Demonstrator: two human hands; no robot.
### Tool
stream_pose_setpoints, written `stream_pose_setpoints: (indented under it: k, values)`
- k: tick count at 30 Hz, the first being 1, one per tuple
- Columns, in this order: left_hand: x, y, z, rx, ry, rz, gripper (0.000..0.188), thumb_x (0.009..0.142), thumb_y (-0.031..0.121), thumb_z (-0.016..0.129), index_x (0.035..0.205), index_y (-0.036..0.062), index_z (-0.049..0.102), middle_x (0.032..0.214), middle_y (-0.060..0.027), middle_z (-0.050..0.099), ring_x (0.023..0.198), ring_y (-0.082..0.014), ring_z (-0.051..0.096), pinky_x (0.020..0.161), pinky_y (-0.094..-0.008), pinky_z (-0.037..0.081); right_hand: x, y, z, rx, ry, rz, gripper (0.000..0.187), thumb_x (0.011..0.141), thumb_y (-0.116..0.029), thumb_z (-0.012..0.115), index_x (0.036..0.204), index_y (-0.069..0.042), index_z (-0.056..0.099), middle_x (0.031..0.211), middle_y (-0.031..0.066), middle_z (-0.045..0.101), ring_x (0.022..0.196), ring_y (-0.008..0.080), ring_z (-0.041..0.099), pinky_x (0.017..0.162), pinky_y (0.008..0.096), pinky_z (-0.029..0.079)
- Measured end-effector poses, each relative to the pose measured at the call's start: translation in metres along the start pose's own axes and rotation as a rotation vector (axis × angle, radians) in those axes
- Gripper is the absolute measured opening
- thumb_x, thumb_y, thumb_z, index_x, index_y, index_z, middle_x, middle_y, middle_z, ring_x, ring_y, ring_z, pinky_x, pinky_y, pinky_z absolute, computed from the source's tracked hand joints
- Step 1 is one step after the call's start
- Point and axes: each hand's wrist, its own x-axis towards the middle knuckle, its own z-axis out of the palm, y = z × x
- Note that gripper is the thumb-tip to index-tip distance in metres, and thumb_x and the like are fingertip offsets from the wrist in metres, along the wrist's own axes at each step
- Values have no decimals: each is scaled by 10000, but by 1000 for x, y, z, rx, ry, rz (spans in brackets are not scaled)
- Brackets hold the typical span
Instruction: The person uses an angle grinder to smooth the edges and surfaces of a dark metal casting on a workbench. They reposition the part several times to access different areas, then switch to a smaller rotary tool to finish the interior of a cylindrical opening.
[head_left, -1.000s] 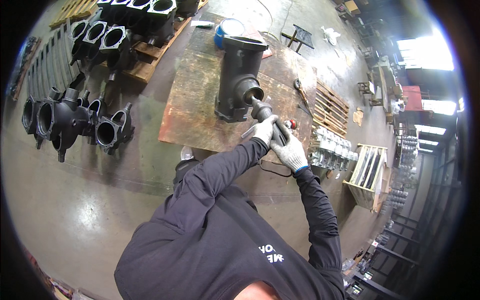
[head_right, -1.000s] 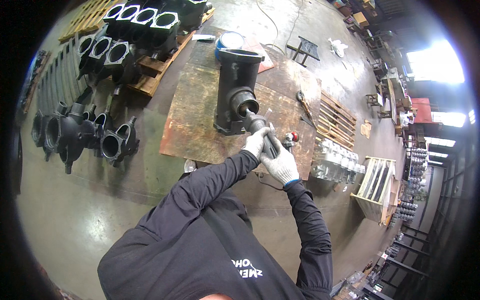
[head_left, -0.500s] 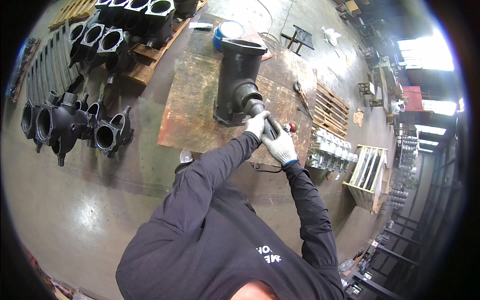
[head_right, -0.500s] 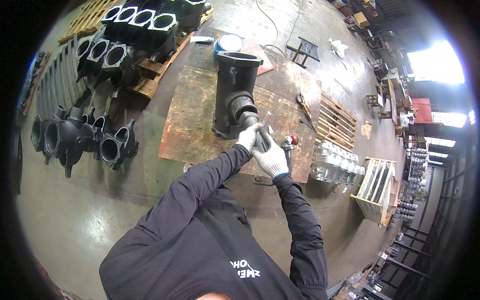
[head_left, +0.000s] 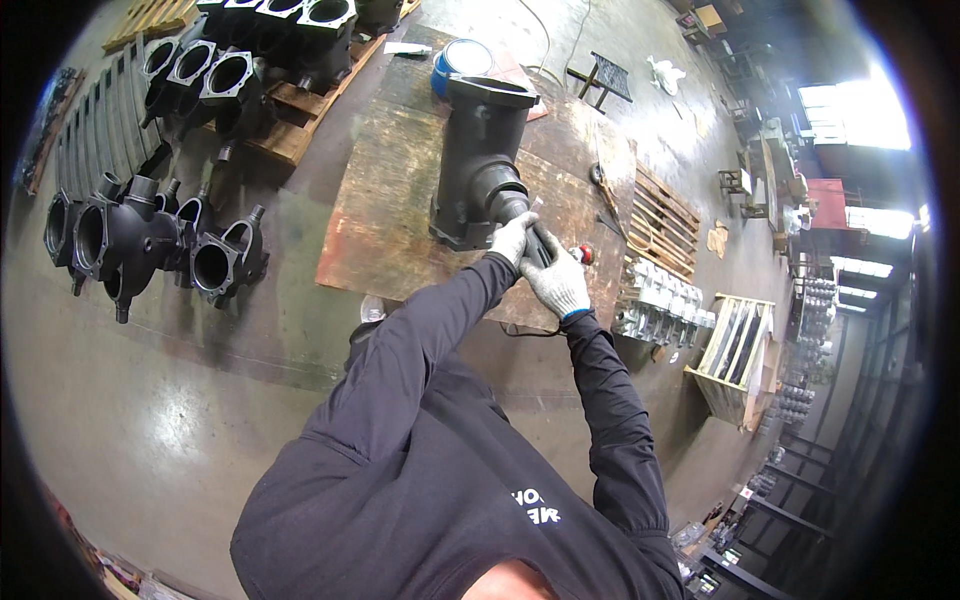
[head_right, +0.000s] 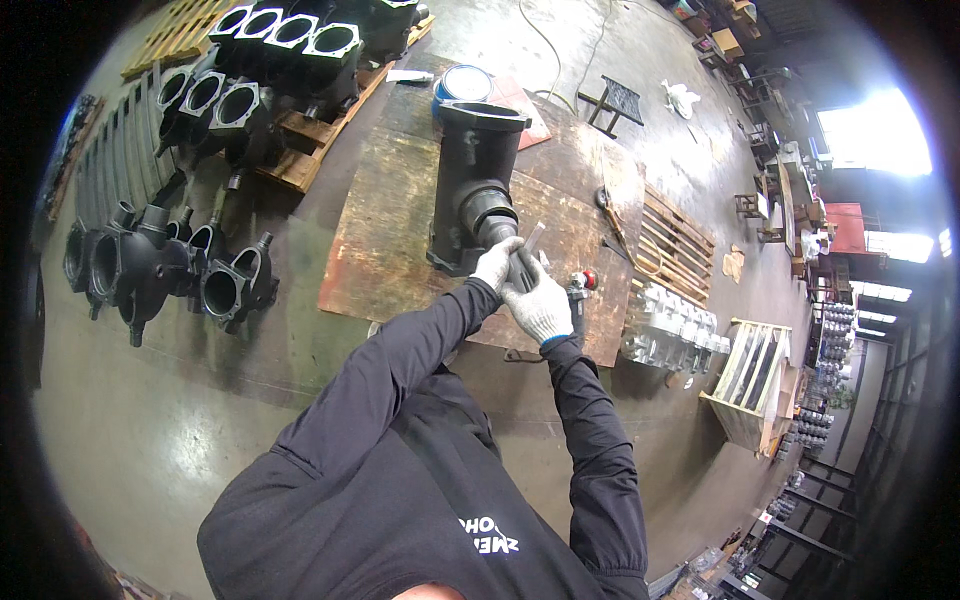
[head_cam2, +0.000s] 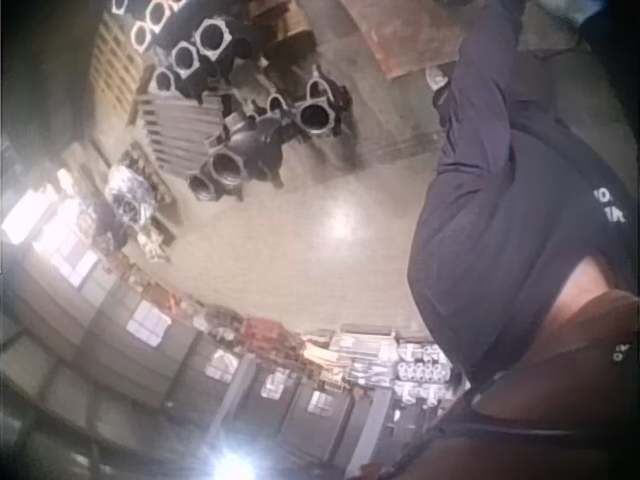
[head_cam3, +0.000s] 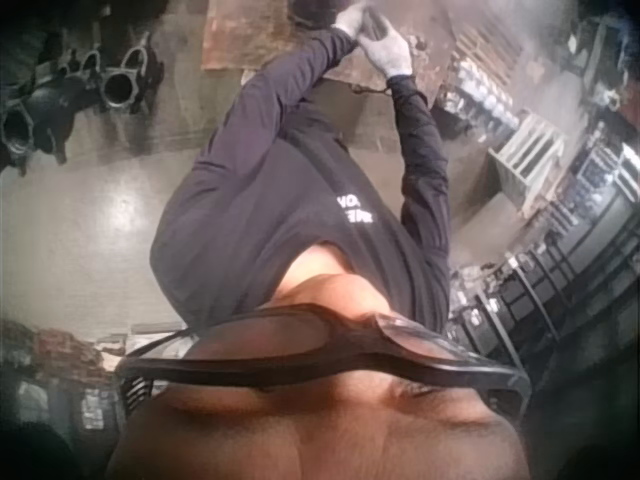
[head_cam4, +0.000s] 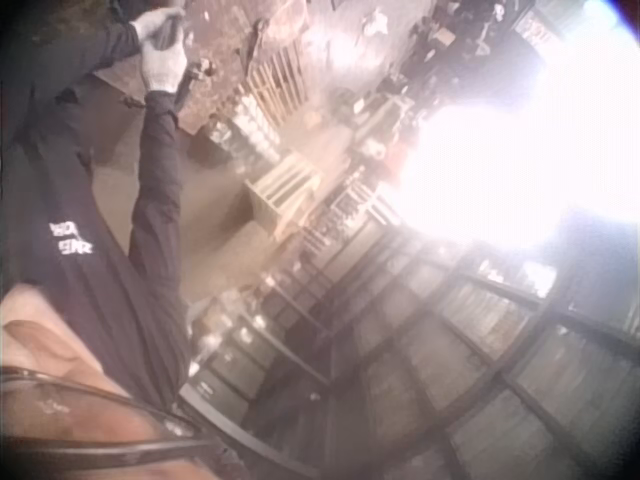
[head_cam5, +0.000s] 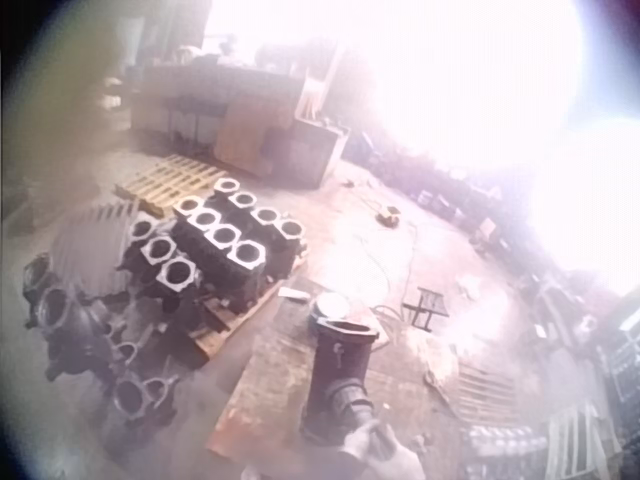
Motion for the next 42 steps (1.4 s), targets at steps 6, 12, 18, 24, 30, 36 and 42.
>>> stream_pose_setpoints:
  k: [6,12,18,24,30,36,42]
  values:
    - [-64,-5,9,-20,-181,-92,233,944,273,664,1007,50,646,846,-100,689,750,-261,684,735,-411,569,-40,-15,-21,31,22,69,742,822,-350,780,1481,-112,534,1163,247,719,1065,333,724,924,379,554]
    - [-142,6,30,-43,-101,-85,222,899,235,714,1016,59,646,830,-72,687,692,-231,676,671,-392,570,-63,-27,-37,52,35,99,724,819,-347,787,1469,-129,553,1151,250,720,1066,340,724,930,385,554]
    - [-138,9,29,-5,-87,-81,244,899,234,716,1048,55,642,844,-83,690,712,-229,676,694,-409,572,-61,-33,-37,37,42,102,716,821,-349,783,1461,-122,558,1128,252,726,1049,348,729,915,396,562]
    - [-57,14,11,121,-122,-85,428,969,425,571,1014,9,661,914,-216,709,788,-388,680,820,-532,550,-21,-30,-17,-3,27,97,719,827,-373,757,1454,-86,556,1178,246,714,1084,345,716,939,382,553]
    - [-16,24,3,122,-85,-19,334,965,366,611,999,37,655,869,-160,702,768,-323,673,777,-469,556,8,-21,-6,-23,-27,105,698,834,-297,777,1449,-56,553,1287,207,690,1184,288,683,1025,356,513]
    - [-29,19,6,-20,-133,-124,307,963,355,623,993,51,650,816,-130,696,715,-291,673,744,-468,564,0,-18,-3,35,11,99,714,828,-308,790,1455,-62,552,1260,208,701,1170,282,691,1001,345,521]
    - [-77,11,18,-24,-167,-164,278,949,355,631,989,81,650,840,-105,706,709,-267,684,719,-448,573,-34,-33,-26,-23,5,162,691,833,-301,779,1448,-73,564,1232,217,709,1132,301,708,967,362,541]
